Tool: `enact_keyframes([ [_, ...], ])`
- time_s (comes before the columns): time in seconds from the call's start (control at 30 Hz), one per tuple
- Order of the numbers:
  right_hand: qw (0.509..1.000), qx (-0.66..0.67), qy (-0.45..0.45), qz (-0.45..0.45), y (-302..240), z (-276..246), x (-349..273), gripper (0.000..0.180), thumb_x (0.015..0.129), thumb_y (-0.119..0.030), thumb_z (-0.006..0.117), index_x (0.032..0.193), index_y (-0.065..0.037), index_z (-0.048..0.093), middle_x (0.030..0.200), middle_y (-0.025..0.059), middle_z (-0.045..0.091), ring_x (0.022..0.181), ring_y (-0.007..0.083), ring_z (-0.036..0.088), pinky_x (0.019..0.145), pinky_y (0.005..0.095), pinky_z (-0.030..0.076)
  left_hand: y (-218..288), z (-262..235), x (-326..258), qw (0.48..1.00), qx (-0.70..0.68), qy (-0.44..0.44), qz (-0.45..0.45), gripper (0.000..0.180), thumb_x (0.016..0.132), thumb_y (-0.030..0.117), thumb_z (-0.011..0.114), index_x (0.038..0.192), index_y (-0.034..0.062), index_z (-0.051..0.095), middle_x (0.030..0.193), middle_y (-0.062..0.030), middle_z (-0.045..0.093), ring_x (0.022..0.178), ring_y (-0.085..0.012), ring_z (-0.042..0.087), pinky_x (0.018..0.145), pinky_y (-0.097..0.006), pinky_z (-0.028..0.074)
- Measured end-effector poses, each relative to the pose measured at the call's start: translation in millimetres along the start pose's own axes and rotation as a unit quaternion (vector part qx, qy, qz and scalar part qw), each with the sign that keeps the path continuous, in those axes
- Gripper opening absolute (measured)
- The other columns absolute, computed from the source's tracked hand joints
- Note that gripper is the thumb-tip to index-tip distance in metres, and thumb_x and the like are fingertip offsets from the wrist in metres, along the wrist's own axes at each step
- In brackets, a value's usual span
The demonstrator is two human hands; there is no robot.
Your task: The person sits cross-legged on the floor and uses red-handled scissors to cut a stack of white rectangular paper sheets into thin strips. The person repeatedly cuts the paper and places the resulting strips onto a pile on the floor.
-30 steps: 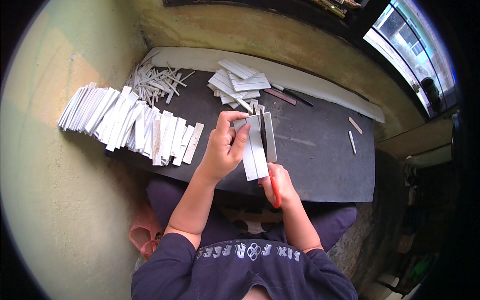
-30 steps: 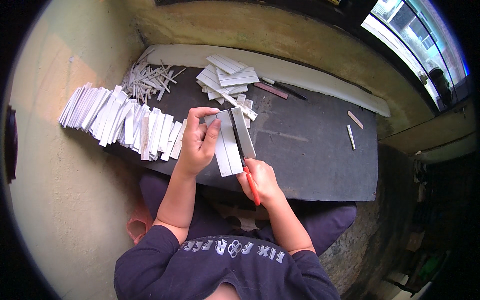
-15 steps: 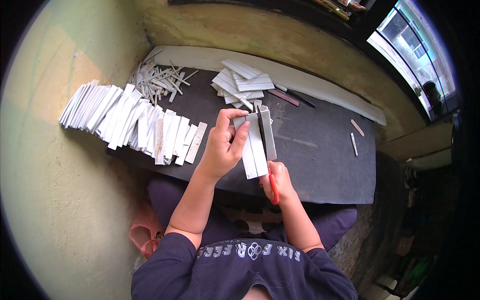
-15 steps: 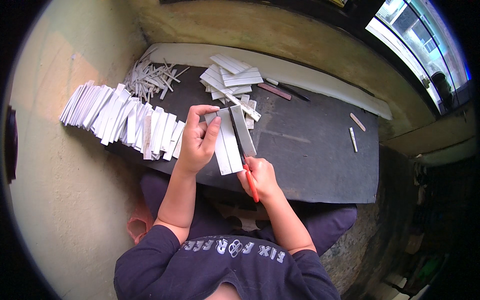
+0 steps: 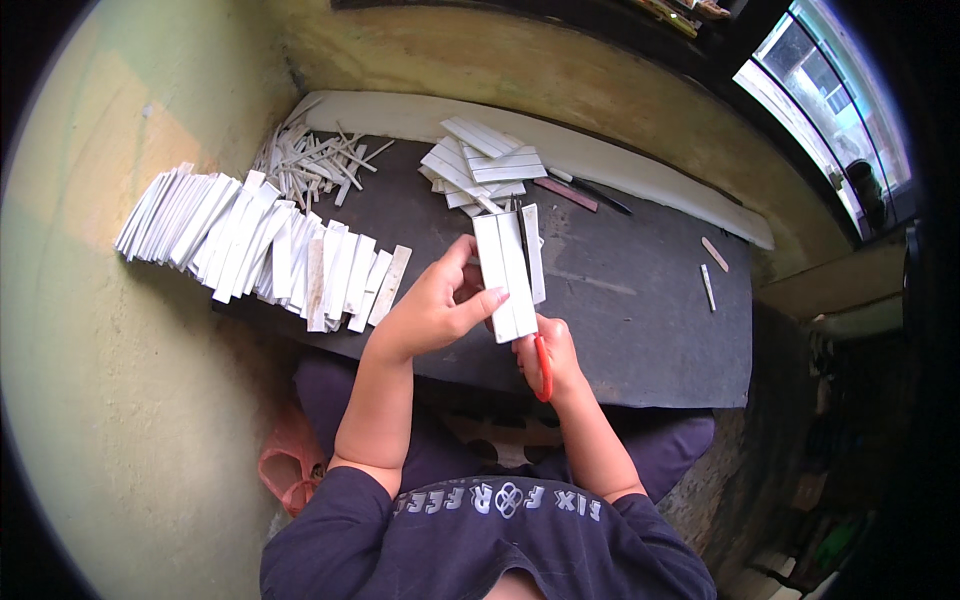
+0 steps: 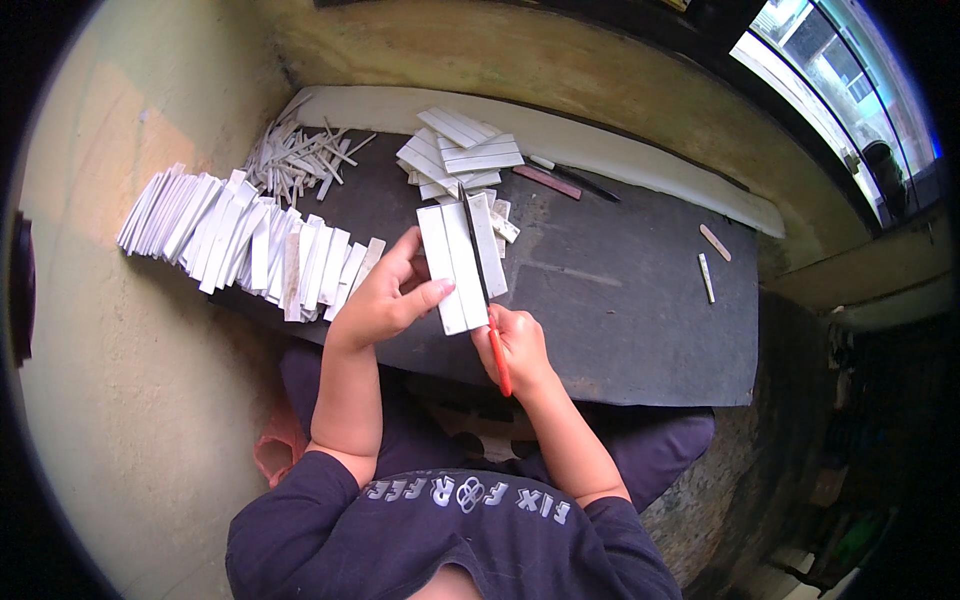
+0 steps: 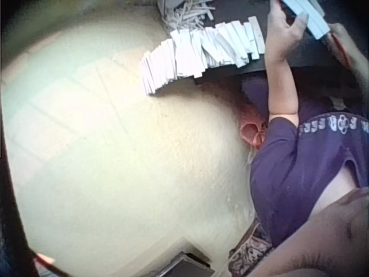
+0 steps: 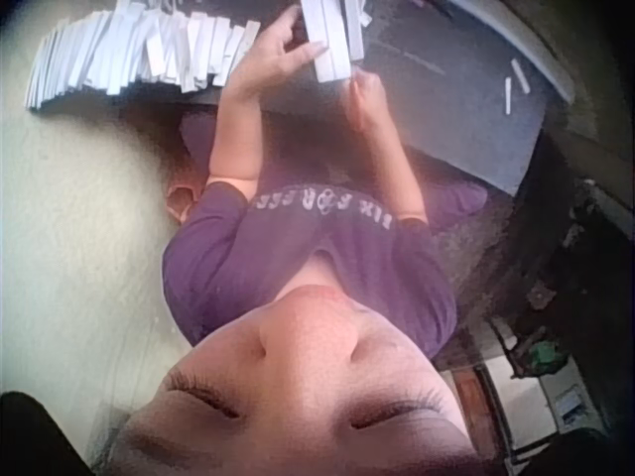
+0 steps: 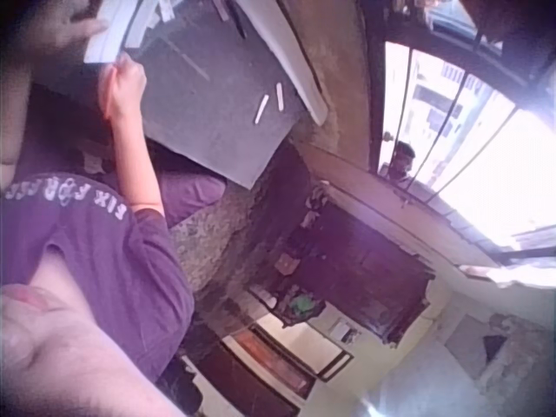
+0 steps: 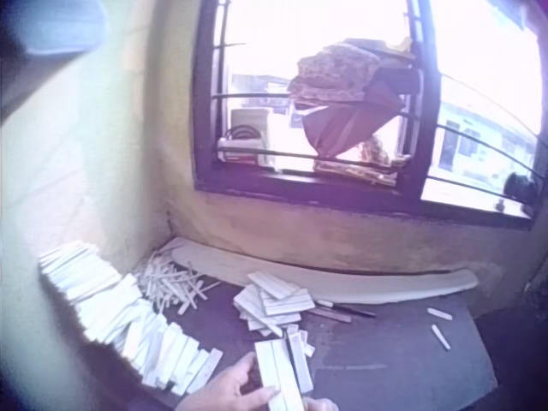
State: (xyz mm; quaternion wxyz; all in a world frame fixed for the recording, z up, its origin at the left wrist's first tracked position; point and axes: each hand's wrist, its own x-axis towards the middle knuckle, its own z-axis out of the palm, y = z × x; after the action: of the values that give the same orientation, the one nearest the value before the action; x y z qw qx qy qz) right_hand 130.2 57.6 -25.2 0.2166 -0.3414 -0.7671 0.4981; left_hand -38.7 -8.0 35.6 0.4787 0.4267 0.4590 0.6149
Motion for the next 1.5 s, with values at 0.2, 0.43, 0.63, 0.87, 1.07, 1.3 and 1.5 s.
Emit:
enact_keyframes([
  [0.2, 1.000, -0.001, 0.011, 0.026, 2.1, 2.4, 1.1, 0.026, 0.077, -0.022, 0.051, 0.065, 0.001, 0.055, 0.055, 0.0197, 0.053, 0.053, 0.0353, 0.056, 0.055, 0.0388, 0.045, -1.5, -6.7, -0.4, 0.997, 0.035, -0.026, -0.065, 0.040, 0.086, 0.010, 0.055, 0.121, 0.0014, 0.038, 0.095, -0.0073, 0.060, 0.075, -0.0080, 0.057, 0.055, -0.020, 0.044],
  [0.43, 0.994, 0.029, -0.043, 0.097, -16.7, -8.7, 2.4, 0.027, 0.081, -0.023, 0.048, 0.071, 0.002, 0.056, 0.055, 0.0123, 0.053, 0.053, 0.0208, 0.055, 0.054, 0.0338, 0.045, 1.9, -8.6, -1.9, 0.994, 0.029, -0.027, -0.105, 0.033, 0.089, 0.011, 0.053, 0.117, 0.0010, 0.038, 0.093, -0.0112, 0.062, 0.062, -0.0125, 0.062, 0.049, -0.022, 0.047],
  [0.63, 0.984, 0.083, -0.100, 0.119, -16.3, -22.1, -0.3, 0.030, 0.083, -0.026, 0.044, 0.080, 0.001, 0.056, 0.060, 0.0065, 0.053, 0.055, 0.0163, 0.054, 0.054, 0.0295, 0.044, 2.3, -7.0, -3.3, 0.987, 0.040, -0.086, -0.131, 0.033, 0.090, 0.011, 0.051, 0.117, 0.0007, 0.037, 0.091, -0.0123, 0.062, 0.061, -0.0136, 0.062, 0.050, -0.023, 0.049],
  [0.87, 0.986, 0.056, -0.104, 0.114, -12.1, -20.9, -2.5, 0.032, 0.084, -0.028, 0.043, 0.080, 0.001, 0.055, 0.060, 0.0087, 0.055, 0.058, 0.0185, 0.056, 0.057, 0.0306, 0.045, 4.5, -7.6, -4.8, 0.983, 0.031, -0.095, -0.152, 0.033, 0.090, 0.011, 0.050, 0.117, 0.0007, 0.037, 0.087, -0.0119, 0.062, 0.060, -0.0141, 0.062, 0.049, -0.024, 0.049],
  [1.07, 0.985, 0.060, -0.086, 0.135, -16.5, -18.2, -1.9, 0.033, 0.085, -0.030, 0.044, 0.078, 0.001, 0.055, 0.060, 0.0080, 0.055, 0.057, 0.0183, 0.056, 0.057, 0.0306, 0.045, 3.7, -10.2, -6.0, 0.981, 0.048, -0.118, -0.147, 0.033, 0.089, 0.011, 0.051, 0.117, 0.0004, 0.037, 0.088, -0.0124, 0.062, 0.059, -0.0143, 0.062, 0.049, -0.024, 0.049],
  [1.3, 0.978, 0.078, -0.065, 0.183, -18.6, -14.1, -0.9, 0.036, 0.085, -0.031, 0.047, 0.071, 0.001, 0.054, 0.057, 0.0075, 0.053, 0.055, 0.0168, 0.055, 0.055, 0.0300, 0.043, 3.7, -15.4, -6.4, 0.981, 0.052, -0.105, -0.153, 0.031, 0.089, 0.011, 0.051, 0.115, 0.0006, 0.039, 0.088, -0.0104, 0.061, 0.062, -0.0129, 0.061, 0.052, -0.024, 0.049],
  [1.5, 0.983, 0.068, -0.081, 0.149, -13.6, -15.2, -4.9, 0.032, 0.084, -0.029, 0.050, 0.075, 0.001, 0.054, 0.060, 0.0103, 0.055, 0.058, 0.0207, 0.056, 0.058, 0.0321, 0.044, 6.9, -28.6, -6.3, 0.993, 0.045, -0.024, -0.110, 0.035, 0.090, 0.010, 0.047, 0.122, 0.0032, 0.038, 0.105, -0.0093, 0.056, 0.072, -0.0131, 0.061, 0.060, -0.025, 0.051],
])
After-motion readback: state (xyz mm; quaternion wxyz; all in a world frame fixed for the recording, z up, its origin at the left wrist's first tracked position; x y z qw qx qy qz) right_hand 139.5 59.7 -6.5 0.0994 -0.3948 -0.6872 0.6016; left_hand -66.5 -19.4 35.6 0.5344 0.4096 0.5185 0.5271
